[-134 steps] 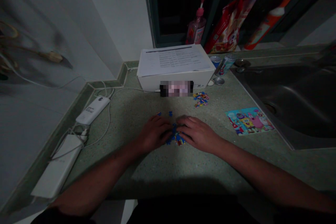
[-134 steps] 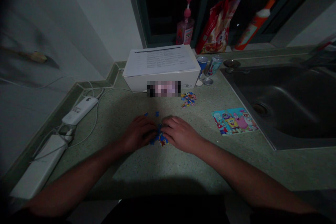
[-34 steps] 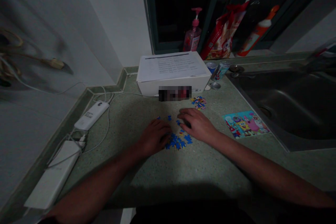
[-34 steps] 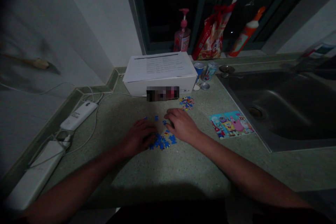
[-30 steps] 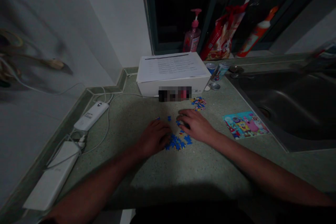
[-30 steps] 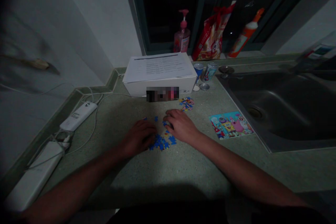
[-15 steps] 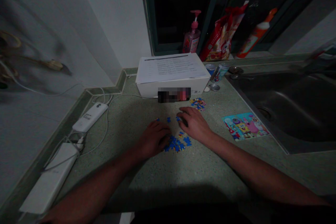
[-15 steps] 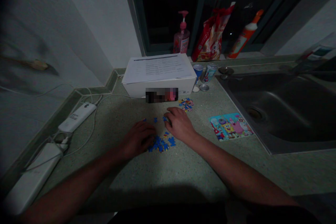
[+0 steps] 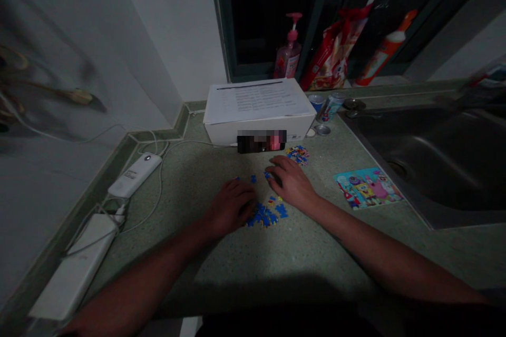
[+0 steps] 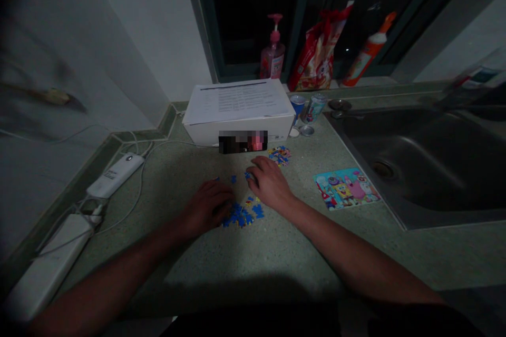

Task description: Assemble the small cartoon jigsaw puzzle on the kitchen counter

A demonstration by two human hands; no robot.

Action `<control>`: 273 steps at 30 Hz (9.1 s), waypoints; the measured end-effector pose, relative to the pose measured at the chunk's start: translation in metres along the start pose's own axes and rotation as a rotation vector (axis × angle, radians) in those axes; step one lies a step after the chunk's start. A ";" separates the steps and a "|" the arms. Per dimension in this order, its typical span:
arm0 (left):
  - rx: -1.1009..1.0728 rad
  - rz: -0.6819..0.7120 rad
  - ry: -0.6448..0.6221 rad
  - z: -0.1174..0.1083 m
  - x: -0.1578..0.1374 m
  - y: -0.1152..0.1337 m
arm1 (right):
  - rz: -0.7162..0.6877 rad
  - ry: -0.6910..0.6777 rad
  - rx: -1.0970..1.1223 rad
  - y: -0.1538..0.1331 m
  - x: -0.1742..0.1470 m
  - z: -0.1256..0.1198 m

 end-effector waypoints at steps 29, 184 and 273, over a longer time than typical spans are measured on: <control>-0.030 0.039 0.008 -0.003 -0.001 0.000 | -0.218 -0.228 0.201 -0.046 -0.040 -0.020; -0.330 -0.356 0.171 0.001 -0.006 -0.002 | -0.124 -0.040 0.252 -0.034 -0.031 -0.027; 0.153 -0.249 -0.127 0.013 0.067 -0.021 | 0.028 -0.062 0.080 0.028 -0.010 -0.017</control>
Point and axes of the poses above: each hand's wrist, its own x-axis towards the middle knuckle, its own z-axis out of the palm, y = z × x, the point moved 3 cm from there along x, towards the middle knuckle, and after that the axes turned 5 degrees about z, right-handed, at the moved point
